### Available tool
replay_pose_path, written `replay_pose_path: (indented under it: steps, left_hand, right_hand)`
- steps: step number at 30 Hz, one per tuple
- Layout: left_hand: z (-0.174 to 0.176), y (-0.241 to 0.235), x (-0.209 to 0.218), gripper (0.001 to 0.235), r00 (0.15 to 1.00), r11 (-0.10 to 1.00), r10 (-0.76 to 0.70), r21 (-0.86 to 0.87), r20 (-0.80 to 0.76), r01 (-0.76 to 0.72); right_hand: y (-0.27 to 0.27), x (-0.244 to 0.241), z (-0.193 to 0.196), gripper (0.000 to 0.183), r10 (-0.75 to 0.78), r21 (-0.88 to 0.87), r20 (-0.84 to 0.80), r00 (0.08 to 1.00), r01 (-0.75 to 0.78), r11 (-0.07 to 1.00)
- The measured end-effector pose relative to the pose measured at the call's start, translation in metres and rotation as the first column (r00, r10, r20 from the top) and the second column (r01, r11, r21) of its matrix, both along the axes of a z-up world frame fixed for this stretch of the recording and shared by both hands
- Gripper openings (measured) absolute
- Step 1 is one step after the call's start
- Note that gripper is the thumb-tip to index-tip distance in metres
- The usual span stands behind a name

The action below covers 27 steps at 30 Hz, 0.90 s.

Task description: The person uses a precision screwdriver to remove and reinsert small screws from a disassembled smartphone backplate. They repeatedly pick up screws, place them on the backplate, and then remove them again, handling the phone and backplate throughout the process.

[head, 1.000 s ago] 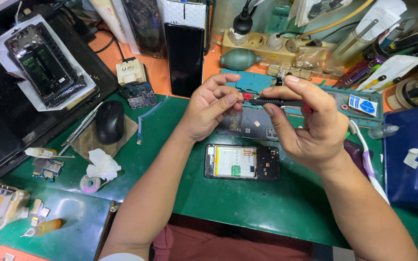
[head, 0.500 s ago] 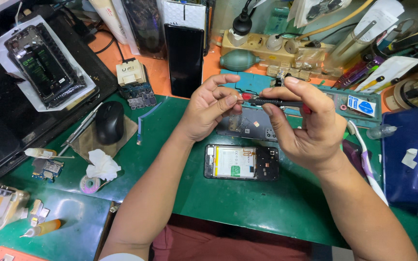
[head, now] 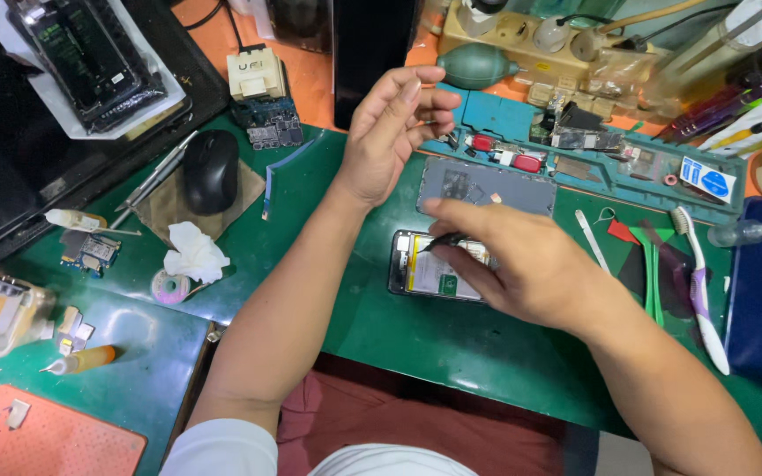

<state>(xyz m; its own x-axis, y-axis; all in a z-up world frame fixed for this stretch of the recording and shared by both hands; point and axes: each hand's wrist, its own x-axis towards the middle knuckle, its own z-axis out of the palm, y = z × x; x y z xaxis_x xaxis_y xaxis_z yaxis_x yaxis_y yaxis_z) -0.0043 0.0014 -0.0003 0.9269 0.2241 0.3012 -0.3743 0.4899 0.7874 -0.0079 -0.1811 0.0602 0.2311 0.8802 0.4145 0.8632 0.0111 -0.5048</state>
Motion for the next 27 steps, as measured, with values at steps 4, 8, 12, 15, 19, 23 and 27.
replay_pose_path:
  steps: [4,8,12,15,19,23,27]
  left_hand:
    - [0.003,0.000,0.000,0.026,0.998,0.998,0.062,0.023,-0.020,-0.062]
    - [0.005,0.001,-0.001,0.026,0.996,0.994,0.085,0.076,-0.040,-0.082]
    - [0.005,0.001,-0.002,0.026,0.994,0.991,0.094,0.096,-0.055,-0.089]
    - [0.005,0.002,-0.002,0.026,0.994,0.990,0.096,0.106,-0.048,-0.091]
    - [0.004,0.002,-0.001,0.025,0.994,0.989,0.099,0.114,-0.051,-0.093]
    - [0.004,0.001,-0.001,0.025,0.993,0.989,0.102,0.117,-0.052,-0.095]
    - [0.005,0.001,-0.001,0.026,0.993,0.988,0.100,0.122,-0.055,-0.092]
  right_hand:
    - [0.011,-0.007,-0.009,0.032,0.078,0.000,0.047,0.996,-0.078,0.997]
    - [0.015,-0.009,-0.013,0.031,0.096,-0.015,0.033,0.995,-0.096,0.995]
    - [0.017,-0.010,-0.019,0.030,0.111,-0.029,0.029,0.993,-0.110,0.994]
    - [0.017,-0.009,-0.017,0.031,0.096,-0.047,0.041,0.995,-0.094,0.994]
    - [0.017,-0.009,-0.017,0.031,0.096,-0.058,0.034,0.995,-0.094,0.994]
    - [0.017,-0.010,-0.019,0.031,0.094,-0.065,0.061,0.994,-0.090,0.994]
    - [0.017,-0.010,-0.022,0.032,0.095,-0.052,0.080,0.992,-0.091,0.994]
